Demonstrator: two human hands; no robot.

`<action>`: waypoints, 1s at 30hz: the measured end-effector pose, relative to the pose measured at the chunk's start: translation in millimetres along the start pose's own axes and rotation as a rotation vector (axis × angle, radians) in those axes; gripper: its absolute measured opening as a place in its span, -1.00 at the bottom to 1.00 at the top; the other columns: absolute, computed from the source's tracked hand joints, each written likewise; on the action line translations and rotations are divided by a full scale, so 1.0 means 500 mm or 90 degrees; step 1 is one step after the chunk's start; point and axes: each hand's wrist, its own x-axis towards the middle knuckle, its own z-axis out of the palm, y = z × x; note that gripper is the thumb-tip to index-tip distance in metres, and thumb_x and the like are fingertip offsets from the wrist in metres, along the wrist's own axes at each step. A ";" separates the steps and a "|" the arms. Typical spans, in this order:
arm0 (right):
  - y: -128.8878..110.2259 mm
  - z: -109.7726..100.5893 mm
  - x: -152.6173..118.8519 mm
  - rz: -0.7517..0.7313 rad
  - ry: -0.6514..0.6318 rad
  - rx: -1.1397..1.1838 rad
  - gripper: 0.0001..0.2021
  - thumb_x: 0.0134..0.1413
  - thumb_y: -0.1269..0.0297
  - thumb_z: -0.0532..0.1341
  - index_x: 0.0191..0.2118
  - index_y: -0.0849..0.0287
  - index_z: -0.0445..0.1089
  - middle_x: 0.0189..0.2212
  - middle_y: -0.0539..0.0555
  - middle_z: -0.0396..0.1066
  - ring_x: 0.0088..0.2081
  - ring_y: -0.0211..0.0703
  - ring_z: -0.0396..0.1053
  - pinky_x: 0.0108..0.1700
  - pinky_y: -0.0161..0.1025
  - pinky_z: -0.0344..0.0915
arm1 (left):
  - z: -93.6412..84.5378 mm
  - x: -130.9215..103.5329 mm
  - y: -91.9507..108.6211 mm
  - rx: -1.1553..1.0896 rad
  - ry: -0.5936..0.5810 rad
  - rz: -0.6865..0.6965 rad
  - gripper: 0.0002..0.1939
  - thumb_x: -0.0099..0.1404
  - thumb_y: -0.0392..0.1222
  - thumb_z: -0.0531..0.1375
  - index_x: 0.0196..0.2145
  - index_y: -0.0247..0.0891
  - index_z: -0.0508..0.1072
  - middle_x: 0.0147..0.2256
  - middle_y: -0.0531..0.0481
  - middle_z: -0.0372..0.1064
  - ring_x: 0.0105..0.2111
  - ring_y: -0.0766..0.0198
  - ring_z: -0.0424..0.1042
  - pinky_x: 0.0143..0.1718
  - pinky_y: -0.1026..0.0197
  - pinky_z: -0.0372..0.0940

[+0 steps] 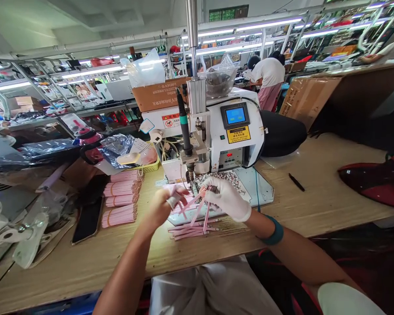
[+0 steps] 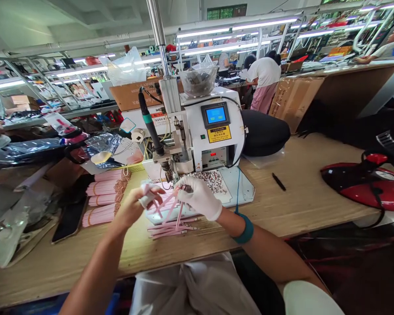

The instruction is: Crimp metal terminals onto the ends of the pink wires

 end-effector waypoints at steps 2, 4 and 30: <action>-0.003 -0.005 0.002 0.018 -0.010 0.057 -0.85 0.03 0.21 0.21 -0.37 0.16 0.28 -0.67 -0.12 0.20 -0.74 -0.40 0.09 -0.75 -0.44 -0.02 | -0.008 0.003 0.000 0.015 0.069 0.008 -0.53 0.29 0.09 0.04 -0.57 -0.32 0.43 -0.36 -0.10 0.44 -0.34 0.26 0.33 -0.35 0.29 0.20; -0.003 -0.004 0.004 0.017 -0.017 0.061 -0.84 0.02 0.20 0.22 -0.37 0.16 0.27 -0.68 -0.13 0.20 -0.74 -0.40 0.09 -0.75 -0.45 -0.03 | 0.007 0.005 0.000 -0.021 0.065 0.020 -0.55 0.28 0.12 0.06 -0.52 -0.31 0.41 -0.32 -0.12 0.44 -0.29 0.22 0.35 -0.28 0.26 0.24; 0.002 -0.015 0.004 -0.023 -0.017 0.017 -0.73 0.03 0.26 0.26 -0.12 0.19 0.37 -0.44 0.03 0.46 -0.49 -0.18 0.46 -0.47 -0.26 0.45 | 0.018 0.002 -0.005 0.011 0.053 0.003 -0.80 0.25 -0.14 0.06 -0.46 -0.29 0.32 -0.53 0.02 0.30 -0.49 0.35 0.27 -0.43 0.32 0.17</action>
